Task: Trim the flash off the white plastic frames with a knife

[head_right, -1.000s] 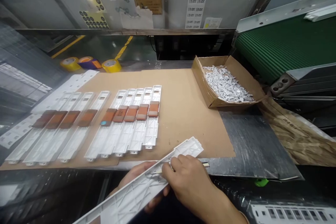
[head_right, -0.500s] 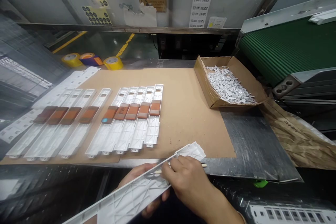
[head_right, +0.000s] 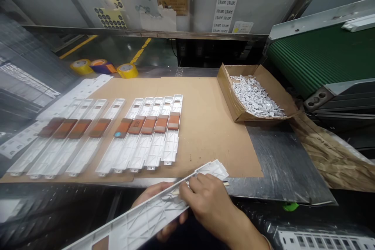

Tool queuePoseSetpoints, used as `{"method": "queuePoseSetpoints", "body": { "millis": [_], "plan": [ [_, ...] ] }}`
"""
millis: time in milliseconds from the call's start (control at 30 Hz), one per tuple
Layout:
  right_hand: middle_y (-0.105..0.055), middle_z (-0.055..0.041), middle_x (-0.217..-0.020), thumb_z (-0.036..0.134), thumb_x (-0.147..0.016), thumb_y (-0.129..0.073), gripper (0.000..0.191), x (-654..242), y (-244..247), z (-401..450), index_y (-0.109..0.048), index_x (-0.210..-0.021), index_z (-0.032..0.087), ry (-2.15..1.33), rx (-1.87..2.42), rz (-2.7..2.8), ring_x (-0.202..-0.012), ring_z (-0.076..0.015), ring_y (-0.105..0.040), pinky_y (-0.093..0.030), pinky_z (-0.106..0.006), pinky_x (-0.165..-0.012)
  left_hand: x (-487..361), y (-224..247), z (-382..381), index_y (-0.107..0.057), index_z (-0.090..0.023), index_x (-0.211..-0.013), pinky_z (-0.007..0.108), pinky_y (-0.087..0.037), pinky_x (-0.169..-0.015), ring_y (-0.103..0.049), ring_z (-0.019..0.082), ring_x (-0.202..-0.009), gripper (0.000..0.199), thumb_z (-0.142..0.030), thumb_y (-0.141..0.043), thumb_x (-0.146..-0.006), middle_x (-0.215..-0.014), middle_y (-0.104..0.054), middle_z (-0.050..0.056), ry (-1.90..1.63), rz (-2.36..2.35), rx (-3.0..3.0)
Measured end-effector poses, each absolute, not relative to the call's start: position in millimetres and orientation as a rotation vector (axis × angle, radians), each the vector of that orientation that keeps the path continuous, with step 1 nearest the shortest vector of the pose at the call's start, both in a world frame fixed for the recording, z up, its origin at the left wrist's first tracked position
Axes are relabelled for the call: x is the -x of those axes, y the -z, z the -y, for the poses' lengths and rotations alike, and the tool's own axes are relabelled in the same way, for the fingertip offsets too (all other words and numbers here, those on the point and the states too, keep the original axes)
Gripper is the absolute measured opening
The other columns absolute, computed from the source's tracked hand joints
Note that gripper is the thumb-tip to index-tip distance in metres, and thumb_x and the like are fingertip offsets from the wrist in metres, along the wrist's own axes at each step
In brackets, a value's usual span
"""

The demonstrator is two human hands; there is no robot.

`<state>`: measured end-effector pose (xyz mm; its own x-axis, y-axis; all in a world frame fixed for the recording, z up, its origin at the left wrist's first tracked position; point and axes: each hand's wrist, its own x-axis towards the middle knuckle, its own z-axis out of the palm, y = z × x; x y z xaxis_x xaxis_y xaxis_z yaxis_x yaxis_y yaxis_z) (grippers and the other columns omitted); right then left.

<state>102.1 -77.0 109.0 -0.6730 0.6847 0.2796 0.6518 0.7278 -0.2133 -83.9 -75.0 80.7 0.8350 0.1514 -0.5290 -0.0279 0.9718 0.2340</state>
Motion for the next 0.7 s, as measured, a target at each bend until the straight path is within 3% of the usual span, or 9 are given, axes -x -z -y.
{"method": "queuePoseSetpoints", "body": {
  "millis": [200,300,367,467,533,700],
  "plan": [
    [-0.051,-0.0014,-0.061,0.017,-0.096,-0.034,0.029,-101,-111,75,-0.059,-0.082,0.017,0.005,1.049,2.529,-0.056,-0.0167,-0.041,-0.024,-0.032,-0.054,87,-80,73,-0.065,-0.002,-0.076,0.022,-0.034,-0.043,-0.050,0.014,-0.040,0.076,-0.049,-0.006,-0.087,-0.047,-0.055,0.007,-0.138,-0.609,-0.219],
    [-0.051,-0.0007,-0.060,0.014,-0.093,-0.042,0.018,-109,-111,73,-0.059,-0.089,0.016,-0.045,1.107,2.351,-0.056,-0.0157,-0.044,-0.030,-0.029,-0.054,96,-78,70,-0.066,-0.003,-0.084,0.023,-0.038,-0.046,-0.055,0.014,-0.046,0.070,-0.046,-0.011,-0.090,-0.061,-0.062,0.007,-0.248,-0.648,-0.241],
    [-0.057,-0.0027,-0.068,0.014,-0.093,-0.042,0.017,-120,-104,69,-0.059,-0.097,0.016,-0.117,1.250,2.148,-0.062,-0.0161,-0.052,-0.037,-0.028,-0.058,102,-80,67,-0.066,-0.006,-0.092,0.022,-0.039,-0.047,-0.058,0.013,-0.050,0.061,-0.044,-0.018,-0.091,-0.073,-0.065,0.006,-0.370,-0.695,-0.268],
    [-0.065,-0.0070,-0.091,0.022,-0.094,-0.042,0.021,-140,-78,58,-0.058,-0.106,0.018,-0.043,1.568,1.876,-0.082,-0.0191,-0.061,-0.045,-0.027,-0.067,106,-89,61,-0.065,-0.010,-0.091,0.020,-0.039,-0.051,-0.057,0.011,-0.053,0.047,-0.048,-0.038,-0.087,-0.069,-0.064,0.004,-0.569,-0.793,-0.312],
    [-0.065,-0.0074,-0.093,0.027,-0.095,-0.038,0.026,-150,-55,47,-0.059,-0.110,0.018,0.081,1.718,1.867,-0.083,-0.0209,-0.062,-0.047,-0.029,-0.067,105,-99,58,-0.064,-0.014,-0.096,0.021,-0.041,-0.055,-0.056,0.011,-0.056,0.039,-0.048,-0.055,-0.080,-0.072,-0.063,0.003,-0.733,-0.827,-0.364],
    [-0.059,-0.0102,-0.079,0.028,-0.094,-0.039,0.029,-162,-13,21,-0.062,-0.106,0.015,0.283,1.766,1.966,-0.071,-0.0255,-0.052,-0.046,-0.038,-0.064,98,-121,70,-0.053,-0.030,-0.125,0.027,-0.043,-0.063,-0.058,0.014,-0.066,0.068,-0.050,-0.074,-0.064,-0.096,-0.064,0.005,-1.010,-0.733,-0.546]
  ]
}}
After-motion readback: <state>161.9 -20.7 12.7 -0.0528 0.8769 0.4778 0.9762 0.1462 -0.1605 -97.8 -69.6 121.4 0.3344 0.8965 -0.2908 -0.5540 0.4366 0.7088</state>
